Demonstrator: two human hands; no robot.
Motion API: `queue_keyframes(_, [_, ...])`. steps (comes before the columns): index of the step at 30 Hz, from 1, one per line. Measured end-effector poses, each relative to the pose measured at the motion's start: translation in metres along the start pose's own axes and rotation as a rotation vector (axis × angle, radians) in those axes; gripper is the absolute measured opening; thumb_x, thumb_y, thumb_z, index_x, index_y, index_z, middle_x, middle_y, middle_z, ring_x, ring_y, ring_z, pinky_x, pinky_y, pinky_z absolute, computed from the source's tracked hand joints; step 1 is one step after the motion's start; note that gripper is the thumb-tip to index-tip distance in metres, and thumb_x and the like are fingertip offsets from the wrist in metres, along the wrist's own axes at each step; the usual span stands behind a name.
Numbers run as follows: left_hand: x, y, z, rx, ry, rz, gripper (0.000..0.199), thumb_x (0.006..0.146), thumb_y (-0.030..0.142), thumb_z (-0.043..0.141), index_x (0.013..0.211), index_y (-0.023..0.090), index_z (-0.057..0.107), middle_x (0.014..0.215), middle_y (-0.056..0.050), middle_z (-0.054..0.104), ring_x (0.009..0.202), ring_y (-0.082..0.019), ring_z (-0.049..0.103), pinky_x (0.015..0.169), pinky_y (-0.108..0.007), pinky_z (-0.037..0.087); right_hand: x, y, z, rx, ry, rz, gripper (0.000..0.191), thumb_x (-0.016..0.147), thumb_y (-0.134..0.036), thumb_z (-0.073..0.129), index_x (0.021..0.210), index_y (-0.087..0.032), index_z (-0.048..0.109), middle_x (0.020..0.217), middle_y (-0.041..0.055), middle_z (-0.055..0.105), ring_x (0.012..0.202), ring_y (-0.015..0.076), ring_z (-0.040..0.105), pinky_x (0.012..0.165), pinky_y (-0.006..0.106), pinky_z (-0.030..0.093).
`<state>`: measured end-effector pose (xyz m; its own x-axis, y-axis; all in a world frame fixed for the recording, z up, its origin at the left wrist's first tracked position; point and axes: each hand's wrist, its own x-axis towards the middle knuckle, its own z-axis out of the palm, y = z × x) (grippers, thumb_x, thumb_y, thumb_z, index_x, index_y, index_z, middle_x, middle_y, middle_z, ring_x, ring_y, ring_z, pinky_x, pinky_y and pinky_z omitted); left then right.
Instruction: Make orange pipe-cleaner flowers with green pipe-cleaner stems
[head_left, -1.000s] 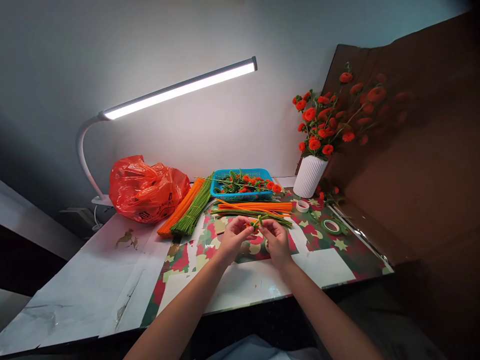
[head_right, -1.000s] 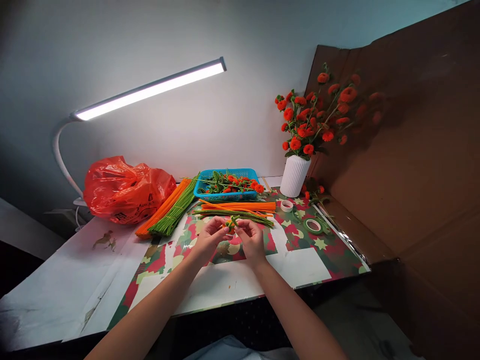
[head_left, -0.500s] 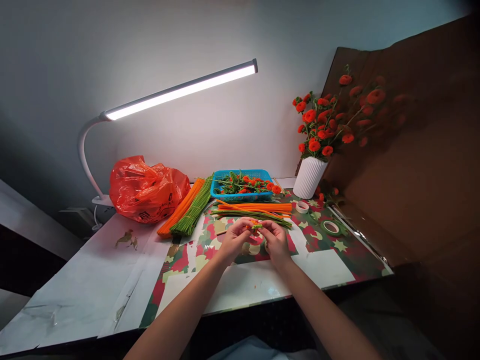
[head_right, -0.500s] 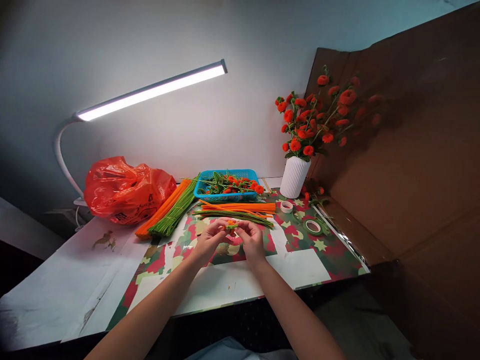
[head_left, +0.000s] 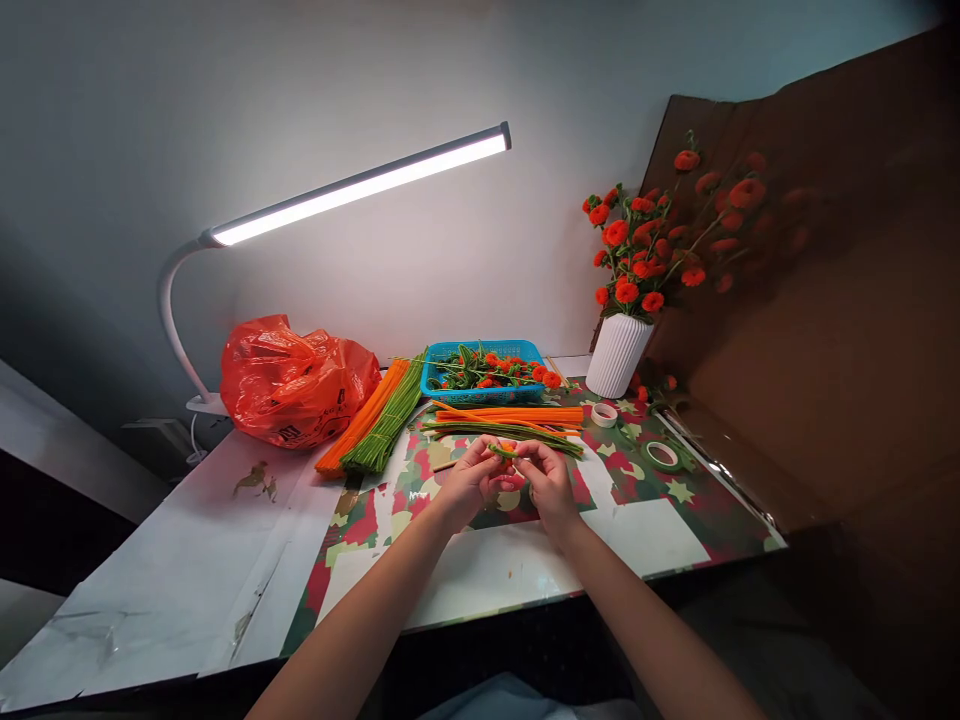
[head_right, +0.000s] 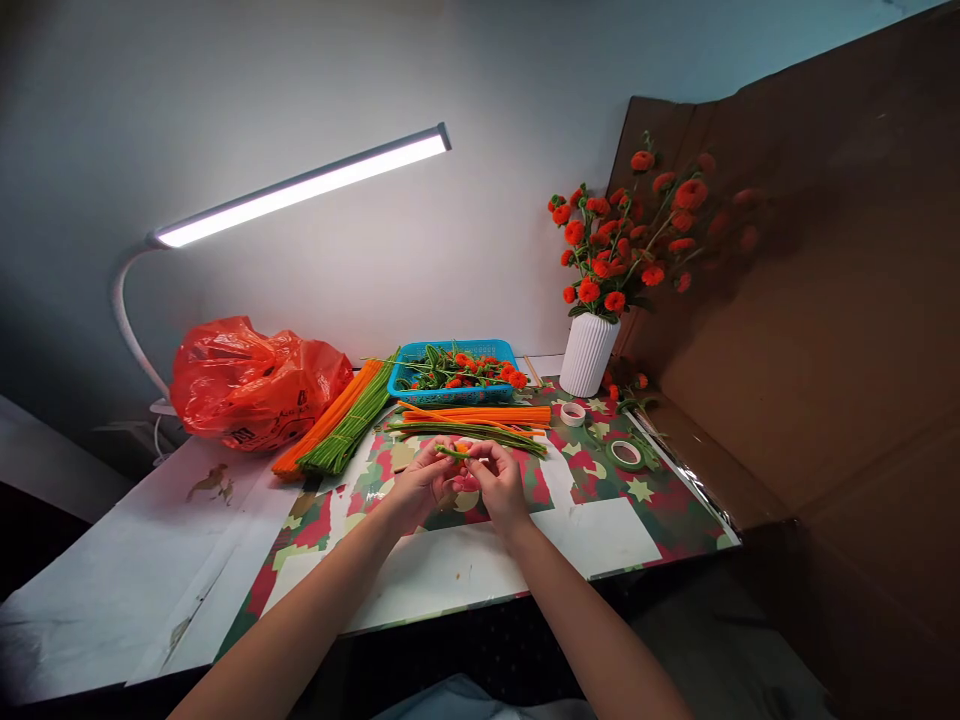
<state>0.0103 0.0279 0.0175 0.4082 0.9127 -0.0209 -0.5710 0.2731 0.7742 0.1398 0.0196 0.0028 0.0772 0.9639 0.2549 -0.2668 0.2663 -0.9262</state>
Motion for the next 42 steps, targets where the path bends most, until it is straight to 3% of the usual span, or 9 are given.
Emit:
queue_keyframes(3, [0.0, 0.001, 0.0, -0.011, 0.005, -0.034, 0.033, 0.063, 0.02, 0.077, 0.079, 0.02, 0.049, 0.078, 0.002, 0.06, 0.064, -0.01, 0.06, 0.05, -0.016, 0.049, -0.002, -0.002, 0.0, -0.098, -0.038, -0.062, 0.003, 0.072, -0.022, 0.056, 0.074, -0.02, 0.057, 0.076, -0.0008, 0.057, 0.066, 0.0135, 0.055, 0.063, 0.026, 0.047])
queue_keyframes(9, [0.0, -0.002, -0.001, 0.092, 0.034, -0.011, 0.026, 0.065, 0.02, 0.073, 0.079, 0.018, 0.052, 0.074, 0.004, 0.056, 0.054, -0.005, 0.055, 0.051, -0.017, 0.049, -0.005, -0.007, -0.002, -0.493, -0.107, -0.371, 0.008, 0.078, -0.021, 0.057, 0.07, -0.02, 0.054, 0.077, 0.0002, 0.053, 0.076, 0.0165, 0.052, 0.07, 0.028, 0.041])
queue_keyframes(12, [0.001, -0.004, -0.002, 0.086, 0.029, -0.013, 0.03, 0.065, 0.027, 0.076, 0.082, 0.018, 0.053, 0.078, 0.002, 0.059, 0.059, -0.008, 0.059, 0.052, -0.018, 0.05, -0.006, -0.005, -0.003, -0.493, -0.055, -0.362, 0.013, 0.085, -0.028, 0.053, 0.075, -0.021, 0.053, 0.073, -0.0003, 0.054, 0.07, 0.0155, 0.052, 0.066, 0.028, 0.041])
queue_keyframes(19, [0.004, -0.009, -0.007, 0.0, -0.015, -0.018, 0.033, 0.066, 0.026, 0.079, 0.082, 0.019, 0.051, 0.08, 0.001, 0.06, 0.067, -0.01, 0.061, 0.054, -0.018, 0.05, -0.006, 0.003, 0.0, -0.262, 0.01, -0.19, 0.019, 0.089, -0.041, 0.048, 0.083, -0.023, 0.048, 0.07, -0.0021, 0.054, 0.063, 0.0139, 0.054, 0.06, 0.025, 0.044])
queue_keyframes(26, [0.002, -0.006, -0.004, -0.005, -0.028, -0.026, 0.034, 0.067, 0.028, 0.078, 0.078, 0.02, 0.047, 0.074, 0.003, 0.055, 0.065, -0.01, 0.06, 0.056, -0.018, 0.051, -0.003, 0.006, 0.0, -0.279, 0.061, -0.195, 0.019, 0.087, -0.04, 0.051, 0.079, -0.023, 0.05, 0.069, -0.0031, 0.053, 0.062, 0.0133, 0.052, 0.059, 0.025, 0.044])
queue_keyframes(29, [0.0, -0.005, -0.001, 0.127, -0.001, 0.032, 0.034, 0.067, 0.031, 0.077, 0.086, 0.02, 0.05, 0.084, 0.002, 0.058, 0.061, -0.008, 0.059, 0.054, -0.018, 0.051, -0.005, 0.002, -0.002, -0.439, 0.032, -0.239, 0.015, 0.086, -0.034, 0.054, 0.078, -0.021, 0.054, 0.07, -0.0012, 0.058, 0.063, 0.0143, 0.053, 0.06, 0.026, 0.043])
queue_keyframes(32, [-0.001, -0.003, 0.003, 0.261, 0.086, 0.11, 0.037, 0.069, 0.034, 0.075, 0.094, 0.023, 0.05, 0.09, 0.001, 0.06, 0.065, -0.009, 0.061, 0.055, -0.02, 0.052, -0.007, -0.002, -0.004, -0.565, 0.091, -0.364, 0.01, 0.083, -0.028, 0.059, 0.076, -0.021, 0.06, 0.071, 0.0005, 0.062, 0.065, 0.0158, 0.055, 0.063, 0.028, 0.045])
queue_keyframes(35, [-0.003, -0.001, 0.005, 0.328, 0.133, 0.167, 0.036, 0.068, 0.035, 0.074, 0.091, 0.022, 0.05, 0.086, 0.002, 0.06, 0.066, -0.011, 0.062, 0.057, -0.022, 0.054, -0.007, -0.001, -0.006, -0.585, 0.117, -0.469, 0.007, 0.082, -0.024, 0.06, 0.08, -0.023, 0.067, 0.076, 0.0023, 0.067, 0.071, 0.018, 0.06, 0.068, 0.03, 0.048])
queue_keyframes(42, [-0.006, 0.002, 0.01, 0.412, 0.193, 0.222, 0.029, 0.066, 0.029, 0.074, 0.078, 0.02, 0.05, 0.069, 0.005, 0.06, 0.059, -0.009, 0.06, 0.056, -0.02, 0.051, -0.005, -0.002, -0.012, -0.588, -0.047, -0.489, 0.022, 0.086, -0.02, 0.054, 0.091, -0.028, 0.073, 0.083, 0.0039, 0.067, 0.078, 0.0189, 0.062, 0.07, 0.032, 0.05])
